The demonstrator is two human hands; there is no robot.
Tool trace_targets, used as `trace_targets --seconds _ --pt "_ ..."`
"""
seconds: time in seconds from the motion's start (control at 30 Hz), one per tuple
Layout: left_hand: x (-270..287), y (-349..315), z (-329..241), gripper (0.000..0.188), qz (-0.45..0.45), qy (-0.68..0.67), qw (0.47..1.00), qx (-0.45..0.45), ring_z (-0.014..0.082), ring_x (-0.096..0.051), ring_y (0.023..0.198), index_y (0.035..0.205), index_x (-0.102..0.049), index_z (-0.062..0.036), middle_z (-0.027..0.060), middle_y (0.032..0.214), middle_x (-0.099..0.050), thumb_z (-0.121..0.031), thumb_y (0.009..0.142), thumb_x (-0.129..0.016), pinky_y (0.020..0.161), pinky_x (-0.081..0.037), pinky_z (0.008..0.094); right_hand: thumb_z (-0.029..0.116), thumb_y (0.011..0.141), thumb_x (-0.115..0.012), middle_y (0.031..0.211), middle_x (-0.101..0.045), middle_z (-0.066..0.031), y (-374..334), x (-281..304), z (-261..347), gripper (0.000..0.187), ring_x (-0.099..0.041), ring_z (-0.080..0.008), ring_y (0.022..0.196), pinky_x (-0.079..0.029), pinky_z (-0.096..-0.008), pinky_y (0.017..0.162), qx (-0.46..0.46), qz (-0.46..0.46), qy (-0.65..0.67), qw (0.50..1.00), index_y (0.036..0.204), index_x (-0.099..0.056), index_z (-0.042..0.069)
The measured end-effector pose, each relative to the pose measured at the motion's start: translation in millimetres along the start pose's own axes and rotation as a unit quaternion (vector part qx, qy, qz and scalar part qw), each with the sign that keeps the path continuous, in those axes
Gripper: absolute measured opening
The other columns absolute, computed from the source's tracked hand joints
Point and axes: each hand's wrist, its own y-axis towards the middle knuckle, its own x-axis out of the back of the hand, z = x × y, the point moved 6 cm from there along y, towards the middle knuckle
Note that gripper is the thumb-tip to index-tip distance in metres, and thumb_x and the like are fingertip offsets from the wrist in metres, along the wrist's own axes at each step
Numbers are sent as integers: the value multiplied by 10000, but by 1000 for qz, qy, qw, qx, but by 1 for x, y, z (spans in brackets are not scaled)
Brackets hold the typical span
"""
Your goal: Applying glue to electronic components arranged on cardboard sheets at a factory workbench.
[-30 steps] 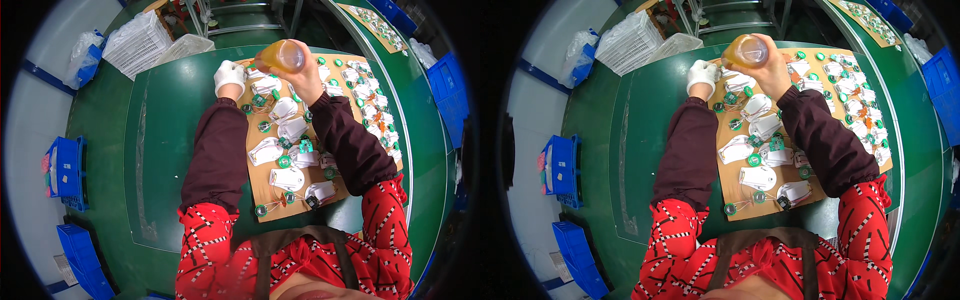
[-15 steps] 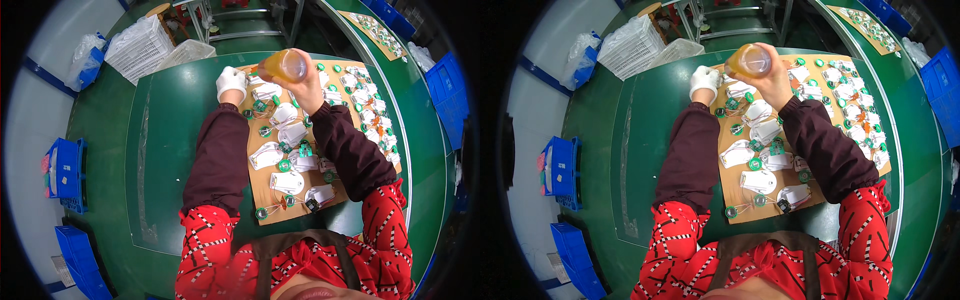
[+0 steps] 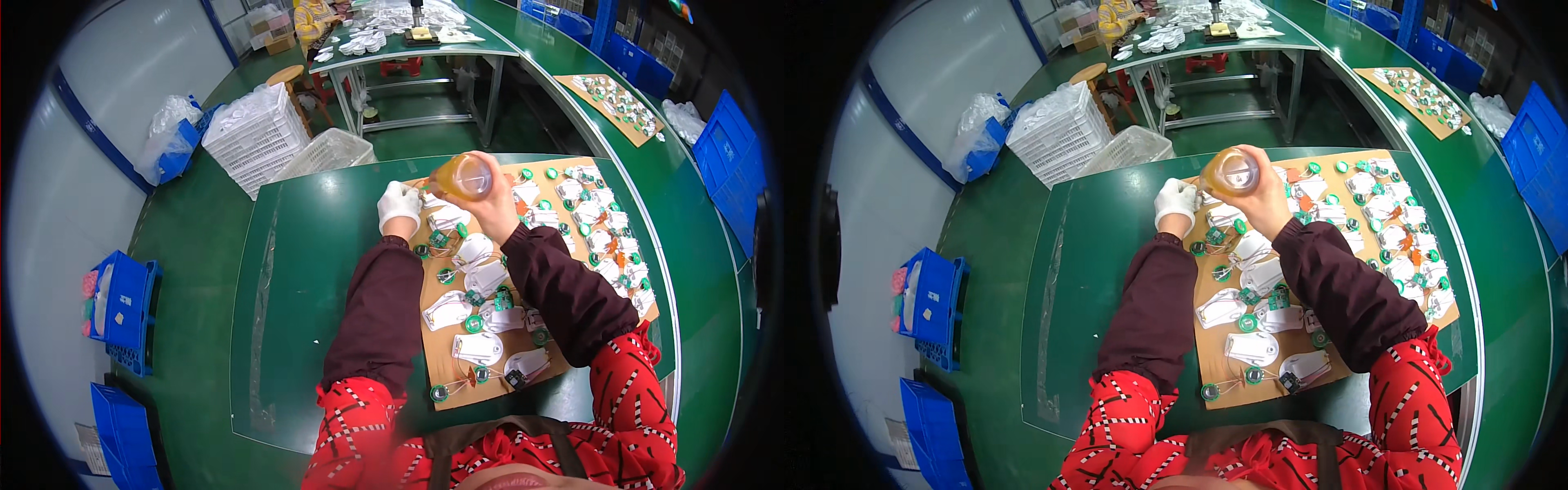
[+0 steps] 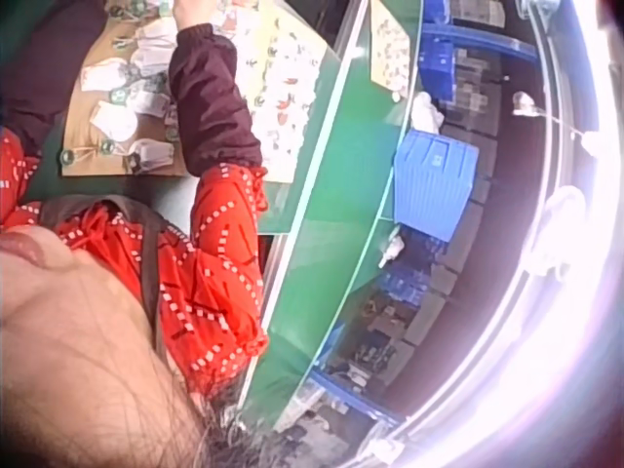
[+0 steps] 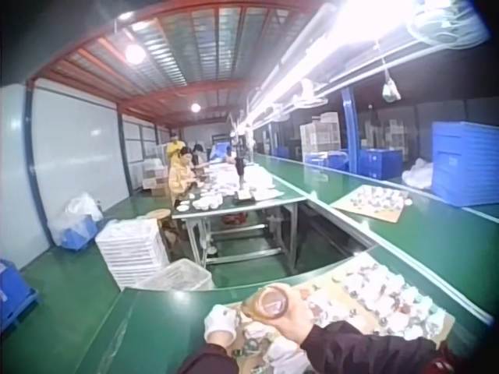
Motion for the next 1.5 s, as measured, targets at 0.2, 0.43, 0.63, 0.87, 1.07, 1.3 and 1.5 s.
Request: trace_targets --seconds 0.2,0.43,0.63,0.87,1.07,1.3,1.5 --pt "9 -4 0 115 -14 46 999 -14 198 -567 589 759 -563 -16 113 671 -600 -130 764 -553 557 -444 303 90 597 -778 1024 -535 -94 -15 0 4 630 -539 -185 962 -432 -285 829 7 28 -15 999 1121 -428 61" --pt "3 15 14 177 -3 13 1000 20 310 -595 737 781 -580 -43 171 780 -614 -216 744 -583 680 -461 362 88 605 -776 1028 -516 -83 -9 17 4 644 -514 -157 961 -424 -289 844 18 1 18 1000 1133 -411 42" --pt "-2 7 7 164 -1 14 1000 15 289 -598 698 772 -583 -43 154 744 -617 -206 754 -571 663 -464 350 56 622 -750 1062 -514 -79 1 4 -1 618 -509 -165 982 -409 -288 860 -3 27 25 999 1138 -412 44" --pt "0 -6 -9 169 0 58 998 5 266 -604 687 781 -580 -37 141 737 -621 -204 758 -569 656 -466 346 108 608 -781 1012 -525 -78 -6 5 -3 640 -529 -161 961 -424 -276 841 10 32 -4 999 1126 -411 46" --pt "3 12 18 176 -14 23 999 21 268 -606 681 792 -588 -36 140 734 -622 -207 754 -581 656 -467 350 95 625 -763 1042 -511 -73 -20 18 3 651 -512 -171 983 -412 -288 859 -10 31 32 999 1164 -402 46" --pt "10 16 14 116 9 -57 998 -15 121 -542 509 847 -559 30 90 658 -581 -54 773 -589 444 -434 235 161 837 -547 1151 -487 -134 -48 135 42 427 -497 -254 1060 -408 -389 903 -15 -128 320 939 1195 -384 -4" --pt "1 7 2 204 26 -144 989 -2 114 -559 543 886 -536 21 81 698 -597 -112 760 -624 483 -443 243 216 869 -512 1231 -416 -185 -62 239 62 441 -400 -328 1158 -312 -481 994 73 -230 414 878 1213 -357 -13"
